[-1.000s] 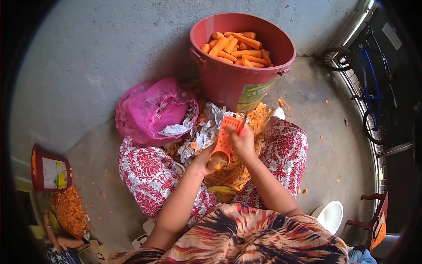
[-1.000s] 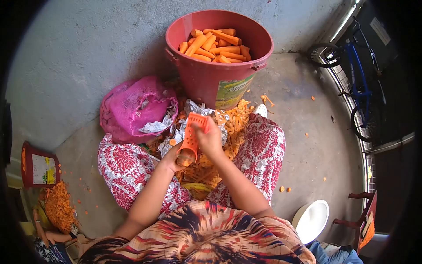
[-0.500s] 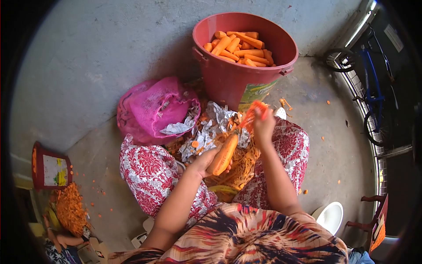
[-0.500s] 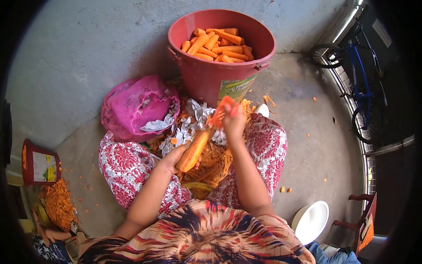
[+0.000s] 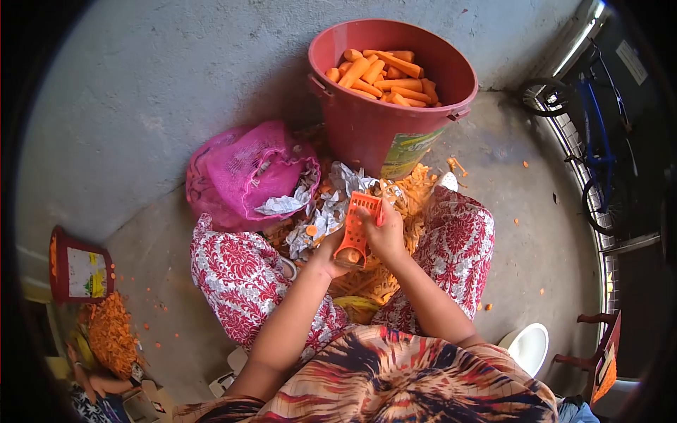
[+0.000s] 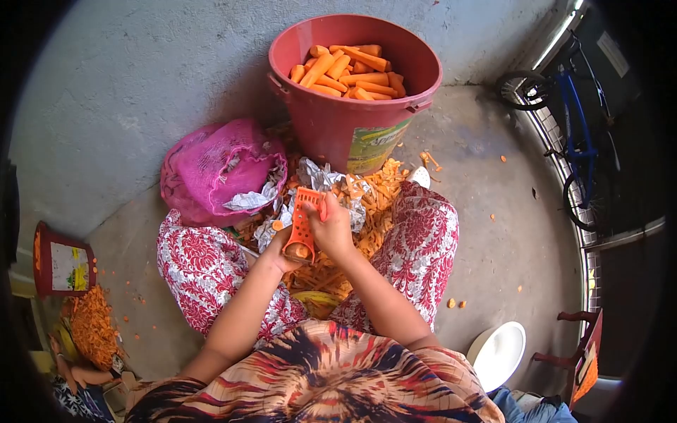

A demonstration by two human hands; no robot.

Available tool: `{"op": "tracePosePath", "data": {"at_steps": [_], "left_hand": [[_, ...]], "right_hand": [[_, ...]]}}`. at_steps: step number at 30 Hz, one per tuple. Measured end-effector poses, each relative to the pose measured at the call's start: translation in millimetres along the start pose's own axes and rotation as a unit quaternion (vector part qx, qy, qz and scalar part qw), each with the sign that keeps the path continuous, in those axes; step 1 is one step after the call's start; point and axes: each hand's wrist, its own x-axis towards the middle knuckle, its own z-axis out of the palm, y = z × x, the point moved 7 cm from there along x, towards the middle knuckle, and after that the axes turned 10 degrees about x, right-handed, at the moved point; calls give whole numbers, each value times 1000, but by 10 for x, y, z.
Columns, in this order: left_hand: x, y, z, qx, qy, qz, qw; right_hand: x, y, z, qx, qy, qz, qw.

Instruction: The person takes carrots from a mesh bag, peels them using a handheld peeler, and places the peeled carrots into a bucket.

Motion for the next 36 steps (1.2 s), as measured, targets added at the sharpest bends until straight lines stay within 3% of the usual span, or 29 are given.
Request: {"op": "tracePosePath", "data": {"at_steps": [8,14,17,20,21,23,26,30,36], "left_hand": [[22,26,-27,77,24,-20,997],[12,65,68,8,65,-2,998],[-35,88,176,-15,28,-25,999],[76,44,-61,-19,64,1,998],[61,62,-27,-23,47,5,999],[15,87,64,-30,12,10,999],[53,54,-35,-12,61,4,998],[15,43,107,-23,40,0,999],[-10,16,156,-11,51,-12,999]], "right_hand": [[48,234,-69,59,17,69,996],[23,255,-86,129,60,97,985],[17,241,-140,180,76,64,979],[-2,-113,-156,36,33,-68,997],[-7,-43,-144,95,40,-25,994],[-13,-98,-157,62,16,-12,998],[65,30,-169,81,22,6,996],[79,76,-133,127,21,57,990],[86,-33,-125,57,26,-2,998]]}}
